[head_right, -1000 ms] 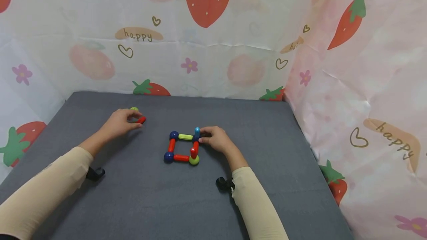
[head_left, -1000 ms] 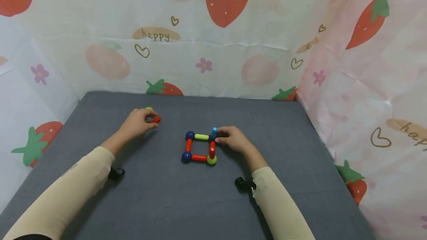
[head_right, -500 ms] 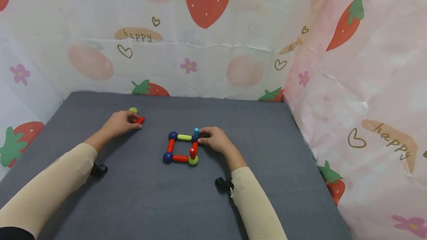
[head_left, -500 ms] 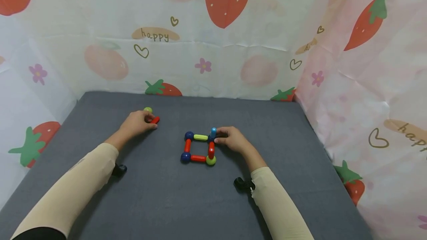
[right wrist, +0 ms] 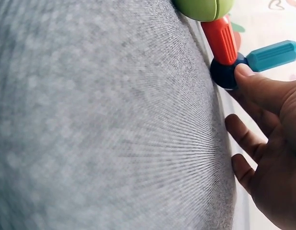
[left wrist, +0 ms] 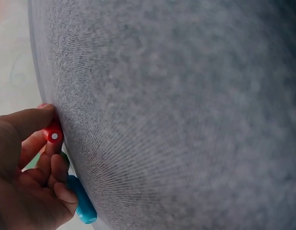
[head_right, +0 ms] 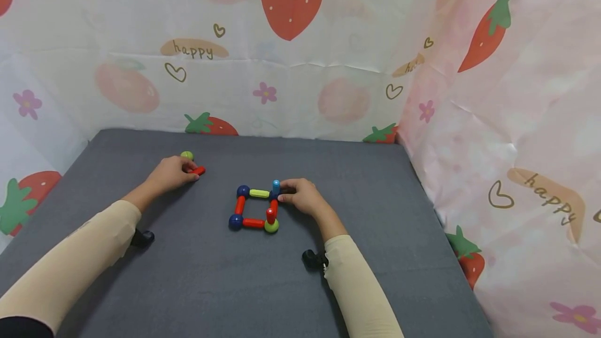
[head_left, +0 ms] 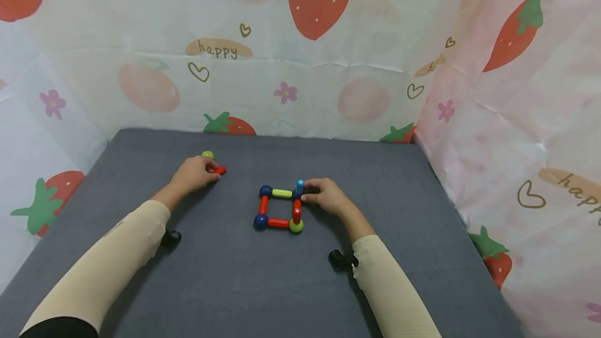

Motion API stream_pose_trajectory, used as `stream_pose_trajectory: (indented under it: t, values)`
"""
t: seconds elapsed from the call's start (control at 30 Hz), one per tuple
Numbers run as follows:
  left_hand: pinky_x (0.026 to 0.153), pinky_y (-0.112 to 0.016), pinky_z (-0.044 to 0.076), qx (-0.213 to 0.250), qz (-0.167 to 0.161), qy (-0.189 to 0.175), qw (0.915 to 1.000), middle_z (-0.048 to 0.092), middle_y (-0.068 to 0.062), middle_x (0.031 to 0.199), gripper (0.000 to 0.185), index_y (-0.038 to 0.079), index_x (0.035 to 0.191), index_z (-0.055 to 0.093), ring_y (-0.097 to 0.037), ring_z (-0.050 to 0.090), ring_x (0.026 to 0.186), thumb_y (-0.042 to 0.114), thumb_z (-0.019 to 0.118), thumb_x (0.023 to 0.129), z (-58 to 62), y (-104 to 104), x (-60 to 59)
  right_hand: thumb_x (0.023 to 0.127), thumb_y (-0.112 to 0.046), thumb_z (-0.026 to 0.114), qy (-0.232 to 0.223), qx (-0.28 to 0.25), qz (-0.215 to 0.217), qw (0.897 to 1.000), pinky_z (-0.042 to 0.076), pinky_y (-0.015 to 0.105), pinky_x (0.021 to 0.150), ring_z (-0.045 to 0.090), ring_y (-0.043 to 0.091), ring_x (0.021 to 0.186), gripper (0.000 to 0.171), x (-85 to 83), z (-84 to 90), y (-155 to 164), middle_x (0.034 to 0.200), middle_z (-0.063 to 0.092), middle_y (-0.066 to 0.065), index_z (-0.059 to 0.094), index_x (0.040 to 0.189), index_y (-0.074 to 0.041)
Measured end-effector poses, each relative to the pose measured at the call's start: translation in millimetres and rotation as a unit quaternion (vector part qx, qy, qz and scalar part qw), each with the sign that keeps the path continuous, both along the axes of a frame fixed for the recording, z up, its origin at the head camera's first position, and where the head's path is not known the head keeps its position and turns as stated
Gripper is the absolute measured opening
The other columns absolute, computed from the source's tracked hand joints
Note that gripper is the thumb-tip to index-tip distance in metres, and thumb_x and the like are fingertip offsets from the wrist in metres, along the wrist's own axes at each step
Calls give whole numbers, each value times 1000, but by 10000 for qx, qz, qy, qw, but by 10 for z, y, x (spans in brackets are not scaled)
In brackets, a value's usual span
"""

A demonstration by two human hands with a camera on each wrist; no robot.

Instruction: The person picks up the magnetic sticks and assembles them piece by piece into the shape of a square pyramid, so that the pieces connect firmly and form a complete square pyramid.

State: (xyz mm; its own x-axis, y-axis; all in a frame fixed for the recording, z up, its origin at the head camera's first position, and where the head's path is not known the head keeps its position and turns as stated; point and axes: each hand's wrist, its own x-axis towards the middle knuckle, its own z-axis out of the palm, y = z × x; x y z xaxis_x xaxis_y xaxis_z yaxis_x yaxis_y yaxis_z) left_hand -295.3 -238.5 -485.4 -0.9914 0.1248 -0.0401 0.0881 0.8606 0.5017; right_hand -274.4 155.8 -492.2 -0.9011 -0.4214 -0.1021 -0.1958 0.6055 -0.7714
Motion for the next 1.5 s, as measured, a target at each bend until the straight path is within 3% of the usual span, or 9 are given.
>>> stream_pose_trajectory:
  t: [0.33,0.67,1.0,1.5]
  values:
    - [78,-44,48,83,5,-38,10000,70,-13,104,23,6,110,71,-29,61,88,23,74,95,8,46,23,94,-20,76,5,14,9,10000,48,43,104,62,22,116,32,-17,-23,-5,120,73,3,73,125,-13]
    - [85,-47,50,447,42,3,9990,69,-16,114,25,6,119,68,-31,63,99,22,70,99,69,128,92,95,-18,74,14,-121,59,9999,46,45,108,62,24,120,35,6,18,0,124,72,6,71,130,-10]
    - [64,-34,50,1162,-126,182,9930,68,-16,114,27,6,124,67,-26,57,80,21,67,101,222,303,306,95,-20,74,37,-13,53,10000,45,45,109,61,24,122,35,2,11,3,125,72,4,72,129,-11]
    - [73,-36,48,1781,-252,299,9832,68,-7,109,25,16,122,66,-25,58,96,29,69,100,256,531,654,95,-20,75,72,31,39,10000,46,45,108,61,24,121,33,-2,-4,5,123,73,3,73,127,-13]
